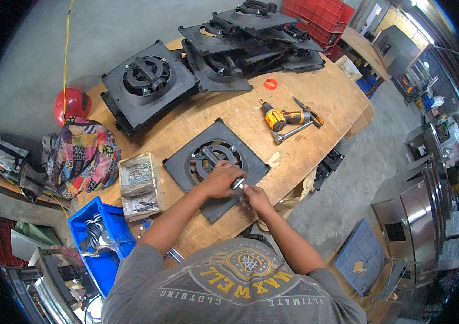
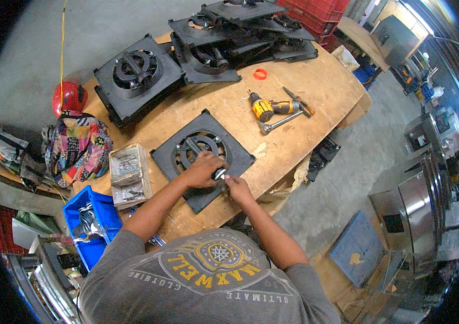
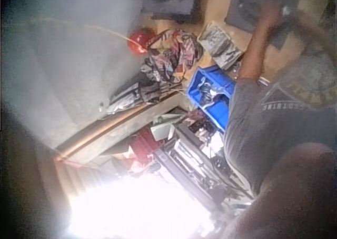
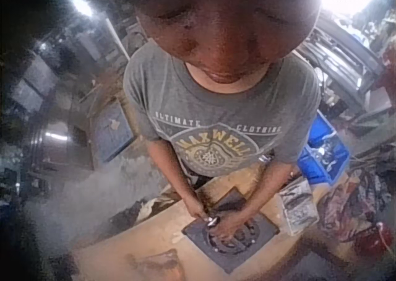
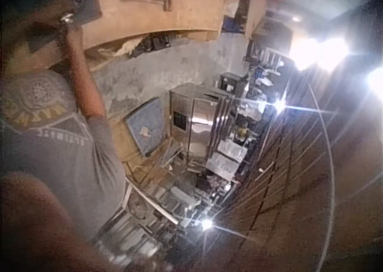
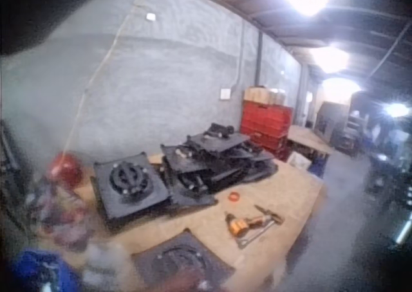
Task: The person assembles black plastic fan housings on a wooden workbench. They repeatedly pick up housings, insert small metal fasteners by hand, and place the completed units into a blue bin. Tools including a drill and wrench are visible on the table but not used during the clip.
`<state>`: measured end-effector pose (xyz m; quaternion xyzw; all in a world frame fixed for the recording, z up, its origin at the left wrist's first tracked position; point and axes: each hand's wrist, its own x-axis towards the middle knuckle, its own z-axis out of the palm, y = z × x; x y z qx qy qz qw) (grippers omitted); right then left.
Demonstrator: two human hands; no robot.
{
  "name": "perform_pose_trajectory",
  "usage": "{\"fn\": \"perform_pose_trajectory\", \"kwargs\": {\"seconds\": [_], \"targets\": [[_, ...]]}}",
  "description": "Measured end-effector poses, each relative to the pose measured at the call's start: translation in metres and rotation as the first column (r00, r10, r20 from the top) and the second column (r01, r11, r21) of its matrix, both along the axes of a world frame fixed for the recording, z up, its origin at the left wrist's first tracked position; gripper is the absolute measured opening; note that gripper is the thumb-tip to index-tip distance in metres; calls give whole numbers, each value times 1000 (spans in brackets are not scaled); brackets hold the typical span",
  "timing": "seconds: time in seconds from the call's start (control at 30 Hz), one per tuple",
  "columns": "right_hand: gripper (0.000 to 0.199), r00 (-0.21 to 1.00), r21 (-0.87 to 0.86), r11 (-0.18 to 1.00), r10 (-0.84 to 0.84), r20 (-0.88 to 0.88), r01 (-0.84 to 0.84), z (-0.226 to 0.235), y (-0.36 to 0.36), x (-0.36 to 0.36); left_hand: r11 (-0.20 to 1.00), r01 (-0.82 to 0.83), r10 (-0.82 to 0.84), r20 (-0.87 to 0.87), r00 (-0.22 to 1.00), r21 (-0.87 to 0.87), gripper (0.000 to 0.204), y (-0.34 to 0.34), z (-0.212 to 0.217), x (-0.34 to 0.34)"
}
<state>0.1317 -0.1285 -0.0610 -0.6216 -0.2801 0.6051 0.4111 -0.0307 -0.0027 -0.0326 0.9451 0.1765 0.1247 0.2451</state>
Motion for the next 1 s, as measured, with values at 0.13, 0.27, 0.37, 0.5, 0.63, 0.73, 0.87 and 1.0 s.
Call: {"fn": "perform_pose_trajectory", "kwargs": {"seconds": [0.13,0.27,0.37,0.5,0.63,0.73,0.87,1.0], "targets": [[32,495,363,874,-171,852,-323,1,-10,-9,1000,4,-4,0,1000,-29,54,1,0,0],[33,648,371,898,-137,749,-239,-7,-2,-12,1000,-13,12,21,1000,9,55,0,-1,0],[35,986,89,994,44,162,-59,-9,8,-1,1000,-10,10,0,1000,4,55,-1,-1,0],[36,964,-110,993,-66,-256,38,-13,9,8,1000,-21,21,6,1000,-2,55,0,0,1],[31,982,-91,986,-149,-116,138,-21,0,9,1000,-1,1,-44,999,4,57,1,2,0],[30,812,252,967,-125,570,-28,-24,-9,4,1000,-11,11,-7,1000,17,56,-1,1,-1],[30,577,440,876,-257,775,-201,-22,-12,-6,1000,-16,15,29,999,12,56,-1,-1,0],[33,755,372,921,-163,636,-115,-23,-3,-17,1000,-8,8,23,1000,11,57,0,-2,0]]}}
